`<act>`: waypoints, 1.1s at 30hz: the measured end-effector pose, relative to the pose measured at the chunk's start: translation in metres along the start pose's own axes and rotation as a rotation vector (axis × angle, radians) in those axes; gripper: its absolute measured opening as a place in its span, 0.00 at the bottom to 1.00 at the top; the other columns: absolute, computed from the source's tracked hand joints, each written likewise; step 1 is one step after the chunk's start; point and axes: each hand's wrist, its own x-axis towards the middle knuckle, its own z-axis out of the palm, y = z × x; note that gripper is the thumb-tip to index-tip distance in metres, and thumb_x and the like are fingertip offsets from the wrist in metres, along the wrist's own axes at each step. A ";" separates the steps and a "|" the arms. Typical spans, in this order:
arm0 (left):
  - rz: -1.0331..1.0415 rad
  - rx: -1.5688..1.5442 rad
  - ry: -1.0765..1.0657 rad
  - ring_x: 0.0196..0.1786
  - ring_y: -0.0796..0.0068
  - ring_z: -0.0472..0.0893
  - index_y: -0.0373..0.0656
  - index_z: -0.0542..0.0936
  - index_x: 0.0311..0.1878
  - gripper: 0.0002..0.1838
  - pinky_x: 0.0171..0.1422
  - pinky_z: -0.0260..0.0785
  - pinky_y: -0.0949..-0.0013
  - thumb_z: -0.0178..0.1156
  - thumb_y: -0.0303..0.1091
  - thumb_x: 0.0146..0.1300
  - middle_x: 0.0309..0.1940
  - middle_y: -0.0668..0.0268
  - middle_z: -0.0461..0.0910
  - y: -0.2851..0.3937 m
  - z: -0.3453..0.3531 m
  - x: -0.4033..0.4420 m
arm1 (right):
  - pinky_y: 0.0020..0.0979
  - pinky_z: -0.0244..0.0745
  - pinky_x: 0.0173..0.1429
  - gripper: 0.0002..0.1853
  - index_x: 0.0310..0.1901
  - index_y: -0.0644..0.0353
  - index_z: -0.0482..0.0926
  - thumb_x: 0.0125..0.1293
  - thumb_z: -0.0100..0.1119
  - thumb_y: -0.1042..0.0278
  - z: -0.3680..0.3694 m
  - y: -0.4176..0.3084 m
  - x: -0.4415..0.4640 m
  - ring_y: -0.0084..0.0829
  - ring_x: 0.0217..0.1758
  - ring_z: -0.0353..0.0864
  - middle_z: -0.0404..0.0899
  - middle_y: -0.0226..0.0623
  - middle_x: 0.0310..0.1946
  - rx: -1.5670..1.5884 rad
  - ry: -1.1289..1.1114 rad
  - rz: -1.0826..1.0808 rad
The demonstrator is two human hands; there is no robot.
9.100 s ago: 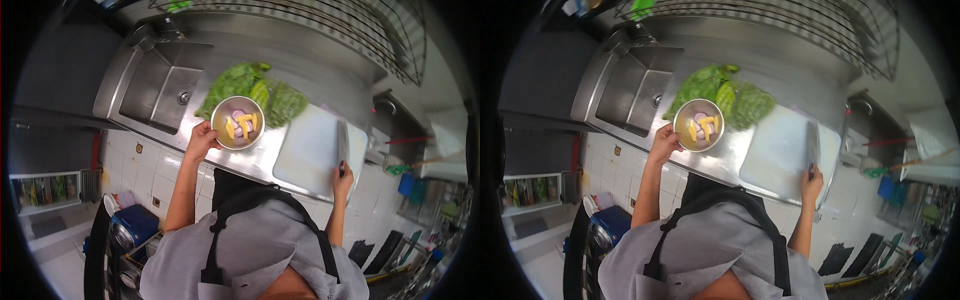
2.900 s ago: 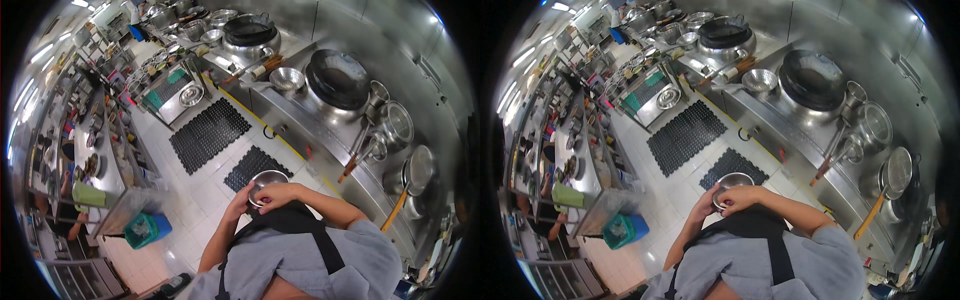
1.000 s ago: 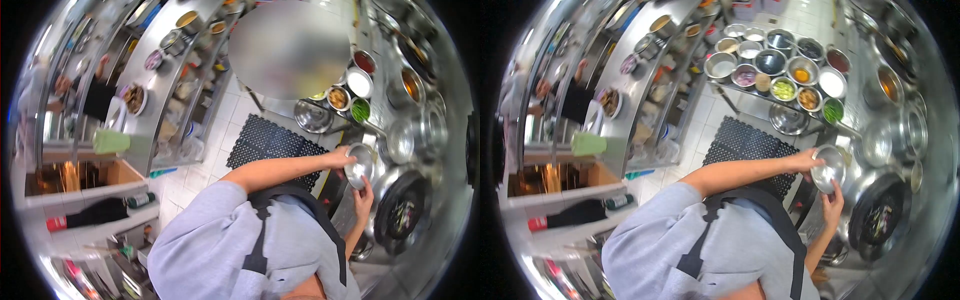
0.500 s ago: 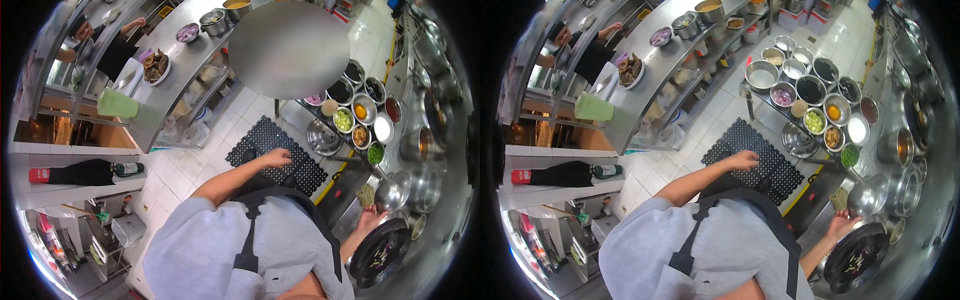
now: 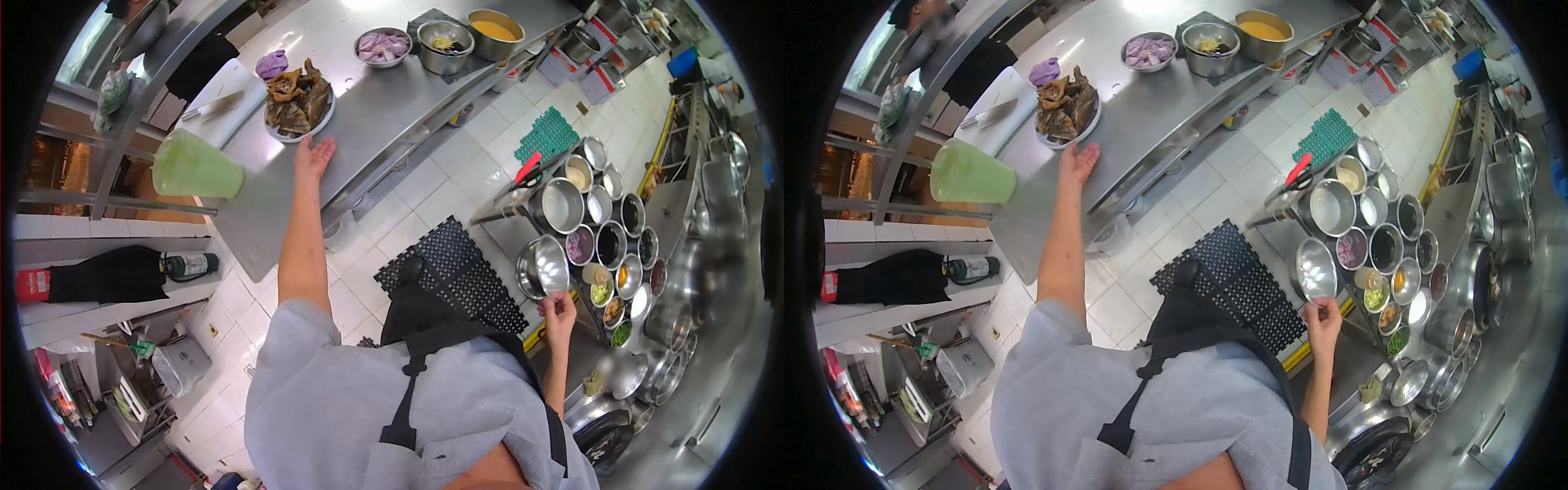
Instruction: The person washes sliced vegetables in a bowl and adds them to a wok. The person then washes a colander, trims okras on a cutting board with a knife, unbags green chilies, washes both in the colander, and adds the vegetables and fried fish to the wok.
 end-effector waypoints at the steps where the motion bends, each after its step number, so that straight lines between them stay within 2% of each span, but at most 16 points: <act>1: 0.028 0.015 0.028 0.54 0.40 0.84 0.31 0.68 0.57 0.16 0.58 0.81 0.42 0.55 0.33 0.74 0.50 0.40 0.79 0.010 0.007 0.016 | 0.22 0.76 0.38 0.07 0.44 0.62 0.77 0.70 0.66 0.74 0.014 -0.008 0.005 0.18 0.33 0.80 0.80 0.28 0.32 -0.090 -0.042 -0.005; 4: -0.035 0.092 0.018 0.53 0.39 0.85 0.30 0.68 0.58 0.16 0.58 0.82 0.40 0.52 0.28 0.71 0.53 0.39 0.78 0.024 0.003 0.053 | 0.22 0.73 0.38 0.08 0.44 0.63 0.77 0.68 0.67 0.78 0.053 -0.027 0.013 0.17 0.34 0.79 0.80 0.28 0.32 -0.176 -0.120 -0.020; 9: 0.055 -0.019 0.005 0.48 0.35 0.85 0.25 0.67 0.59 0.19 0.52 0.85 0.40 0.48 0.19 0.64 0.54 0.37 0.77 0.022 -0.010 0.066 | 0.24 0.75 0.39 0.10 0.44 0.65 0.77 0.65 0.70 0.78 0.100 -0.041 0.038 0.19 0.34 0.80 0.82 0.29 0.32 -0.277 -0.229 -0.055; 11: 0.103 -0.077 0.040 0.47 0.32 0.85 0.22 0.67 0.58 0.19 0.50 0.86 0.38 0.47 0.16 0.63 0.54 0.38 0.77 0.021 -0.009 0.045 | 0.25 0.76 0.39 0.10 0.44 0.66 0.77 0.65 0.70 0.77 0.120 -0.046 0.051 0.19 0.34 0.81 0.83 0.31 0.32 -0.306 -0.282 -0.090; 14: 0.089 -0.081 0.011 0.48 0.33 0.85 0.22 0.67 0.58 0.18 0.52 0.86 0.39 0.47 0.16 0.64 0.54 0.37 0.77 0.013 -0.038 0.018 | 0.25 0.76 0.39 0.12 0.44 0.66 0.78 0.65 0.72 0.75 0.143 -0.053 0.064 0.19 0.34 0.80 0.84 0.34 0.32 -0.357 -0.352 -0.114; 20: 0.121 -0.023 -0.129 0.52 0.39 0.86 0.29 0.69 0.57 0.15 0.63 0.81 0.45 0.57 0.28 0.74 0.53 0.38 0.79 0.000 -0.106 -0.049 | 0.26 0.75 0.38 0.12 0.43 0.65 0.79 0.64 0.73 0.72 0.180 -0.049 0.074 0.19 0.33 0.80 0.84 0.34 0.30 -0.352 -0.472 -0.159; 23: 0.030 -0.130 0.019 0.53 0.45 0.86 0.33 0.70 0.59 0.17 0.63 0.80 0.48 0.59 0.35 0.77 0.51 0.43 0.82 -0.004 -0.124 -0.105 | 0.30 0.77 0.39 0.13 0.43 0.65 0.79 0.64 0.73 0.71 0.201 -0.059 0.075 0.25 0.33 0.82 0.84 0.39 0.32 -0.382 -0.592 -0.222; 25: -0.010 0.085 -0.078 0.53 0.49 0.87 0.35 0.71 0.61 0.17 0.61 0.81 0.51 0.57 0.35 0.78 0.51 0.46 0.83 -0.009 -0.146 -0.153 | 0.33 0.78 0.39 0.14 0.43 0.65 0.79 0.63 0.73 0.69 0.221 -0.061 0.079 0.29 0.33 0.84 0.84 0.43 0.33 -0.407 -0.682 -0.268; 28: -0.093 0.375 -0.096 0.50 0.53 0.88 0.38 0.72 0.63 0.16 0.55 0.82 0.56 0.55 0.34 0.78 0.50 0.50 0.84 -0.039 -0.201 -0.231 | 0.37 0.78 0.40 0.15 0.42 0.64 0.78 0.62 0.74 0.67 0.251 -0.069 0.091 0.36 0.34 0.85 0.83 0.45 0.32 -0.421 -0.843 -0.356; 30: -0.123 0.563 -0.005 0.46 0.57 0.88 0.38 0.73 0.63 0.16 0.49 0.83 0.60 0.56 0.32 0.77 0.48 0.52 0.85 -0.067 -0.258 -0.284 | 0.38 0.79 0.40 0.15 0.42 0.64 0.78 0.62 0.74 0.66 0.274 -0.070 0.097 0.39 0.34 0.85 0.82 0.45 0.32 -0.419 -0.932 -0.429; 32: -0.137 0.734 0.228 0.44 0.61 0.89 0.39 0.76 0.58 0.14 0.44 0.84 0.60 0.60 0.33 0.74 0.45 0.54 0.86 -0.111 -0.348 -0.327 | 0.39 0.79 0.41 0.15 0.42 0.64 0.78 0.61 0.74 0.65 0.300 -0.071 0.099 0.41 0.34 0.85 0.82 0.46 0.31 -0.431 -1.005 -0.537; 33: -0.140 0.730 0.315 0.39 0.67 0.87 0.38 0.80 0.51 0.09 0.39 0.82 0.64 0.59 0.31 0.73 0.43 0.55 0.86 -0.133 -0.398 -0.353 | 0.40 0.79 0.42 0.15 0.42 0.63 0.78 0.61 0.74 0.65 0.313 -0.077 0.097 0.43 0.34 0.84 0.82 0.46 0.32 -0.440 -1.017 -0.558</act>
